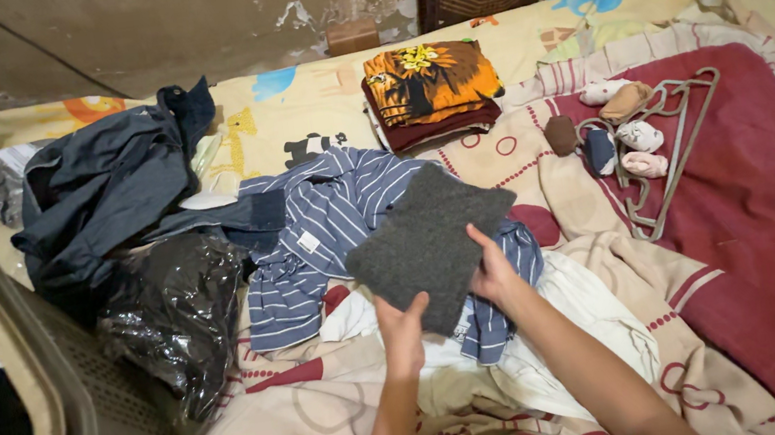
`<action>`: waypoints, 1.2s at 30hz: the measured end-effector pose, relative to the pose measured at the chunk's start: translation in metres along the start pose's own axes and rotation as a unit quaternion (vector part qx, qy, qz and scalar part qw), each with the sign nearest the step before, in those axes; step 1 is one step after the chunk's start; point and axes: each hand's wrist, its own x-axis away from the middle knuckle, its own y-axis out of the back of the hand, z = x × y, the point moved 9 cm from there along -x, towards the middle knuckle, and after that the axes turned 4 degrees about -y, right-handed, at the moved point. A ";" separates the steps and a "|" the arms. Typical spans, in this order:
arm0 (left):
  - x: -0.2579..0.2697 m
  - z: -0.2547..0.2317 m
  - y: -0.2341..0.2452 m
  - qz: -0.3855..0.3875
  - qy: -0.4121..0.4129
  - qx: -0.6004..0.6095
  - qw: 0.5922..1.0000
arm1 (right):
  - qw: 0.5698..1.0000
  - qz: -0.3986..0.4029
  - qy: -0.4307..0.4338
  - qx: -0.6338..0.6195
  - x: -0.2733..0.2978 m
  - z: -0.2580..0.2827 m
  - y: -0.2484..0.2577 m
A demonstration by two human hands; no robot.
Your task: The person folds multiple clothing items one at a time on a bed, including shirts, a pair of patterned shorts, and a grey sweater, before placing some items into a laundry basket.
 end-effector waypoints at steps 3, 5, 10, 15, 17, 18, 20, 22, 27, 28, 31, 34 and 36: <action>0.001 -0.003 0.002 -0.003 -0.004 -0.016 1.000 | 1.000 0.004 -0.012 -0.012 -0.020 0.006 0.014; -0.001 -0.007 -0.003 0.034 -0.015 0.022 0.999 | 1.000 0.019 -0.002 -0.017 -0.022 0.016 0.019; -0.022 0.008 0.010 -0.002 0.078 -0.083 0.993 | 0.987 0.057 0.153 -0.010 0.010 0.083 0.010; -0.027 -0.017 -0.007 0.118 -0.273 -0.582 0.756 | 0.960 0.008 0.278 0.020 0.061 0.142 0.004; -0.026 0.009 -0.012 0.172 -0.289 -0.736 0.587 | 0.942 -0.031 0.332 0.038 0.074 0.160 0.004; -0.025 0.014 -0.010 0.177 -0.293 -0.734 0.587 | 0.942 -0.030 0.332 0.023 0.076 0.166 0.004; -0.031 0.020 -0.004 0.141 -0.287 -0.747 0.582 | 0.940 -0.030 0.339 0.008 0.069 0.184 0.000; -0.034 0.025 -0.002 0.144 -0.286 -0.744 0.587 | 0.948 -0.005 0.318 -0.013 0.052 0.198 -0.014; -0.039 0.021 0.000 0.139 -0.288 -0.722 0.614 | 0.934 0.140 0.328 -0.025 0.007 0.265 -0.120; -0.036 0.017 -0.002 0.129 -0.314 -0.721 0.604 | 0.926 0.156 0.343 -0.027 -0.005 0.281 -0.141; -0.042 0.016 -0.001 0.132 -0.306 -0.715 0.614 | 0.905 0.228 0.356 -0.053 -0.050 0.322 -0.197; -0.050 0.026 0.003 0.142 -0.286 -0.708 0.629 | 0.906 0.234 0.340 -0.089 -0.120 0.336 -0.212; -0.054 0.030 0.005 0.135 -0.303 -0.709 0.622 | 0.914 0.157 0.368 -0.074 -0.170 0.328 -0.183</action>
